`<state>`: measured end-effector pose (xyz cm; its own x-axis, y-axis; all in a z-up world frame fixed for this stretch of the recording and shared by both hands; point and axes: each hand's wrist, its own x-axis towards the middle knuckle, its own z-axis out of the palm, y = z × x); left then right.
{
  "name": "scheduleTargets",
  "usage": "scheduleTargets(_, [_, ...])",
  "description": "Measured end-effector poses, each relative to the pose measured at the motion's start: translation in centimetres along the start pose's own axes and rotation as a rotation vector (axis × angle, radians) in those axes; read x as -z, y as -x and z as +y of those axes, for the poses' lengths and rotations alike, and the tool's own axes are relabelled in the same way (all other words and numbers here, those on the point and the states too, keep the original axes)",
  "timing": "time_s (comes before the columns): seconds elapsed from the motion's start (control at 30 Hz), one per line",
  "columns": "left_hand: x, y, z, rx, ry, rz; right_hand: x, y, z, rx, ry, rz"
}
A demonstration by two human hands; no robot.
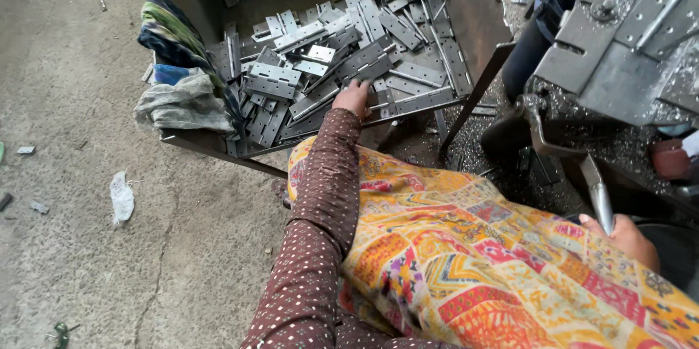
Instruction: The person repeatedly picks rectangular metal pieces from a bin, places them under a press, and operates the machine to punch holes. The person then removes the processed pieces and returns them to the bin, continuing the cycle.
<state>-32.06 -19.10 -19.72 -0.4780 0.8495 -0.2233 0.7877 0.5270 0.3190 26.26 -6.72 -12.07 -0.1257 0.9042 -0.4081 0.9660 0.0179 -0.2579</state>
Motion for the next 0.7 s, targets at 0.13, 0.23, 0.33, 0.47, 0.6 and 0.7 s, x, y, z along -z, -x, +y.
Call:
scheduleTargets(0.13, [1.5, -0.3, 1.4, 0.016, -0.019, 0.063, 0.2, -0.6, -0.1, 0.009, -0.030, -0.016])
scheduleTargets(0.23, [2.9, 0.8, 1.4, 0.028, 0.113, 0.032, 0.0, -1.2, 0.2, 0.033, -0.035, -0.005])
scheduleTargets(0.33, [3.5, 1.8, 1.0, -0.062, 0.151, 0.053, -0.8, -1.1, 0.8, 0.023, -0.043, -0.022])
scheduleTargets(0.47, [3.8, 2.4, 1.6, -0.174, 0.224, 0.211, -0.5, -1.8, 1.2, 0.052, -0.075, -0.020])
scheduleTargets(0.6, [3.8, 2.3, 1.7, -0.143, 0.385, 0.436, -1.1, -1.9, 1.5, 0.050, -0.050, -0.019])
scheduleTargets(0.7, [3.2, 1.5, 1.1, -0.109, 0.506, 0.577, -1.3, -2.1, 1.7, 0.038, -0.061, -0.041])
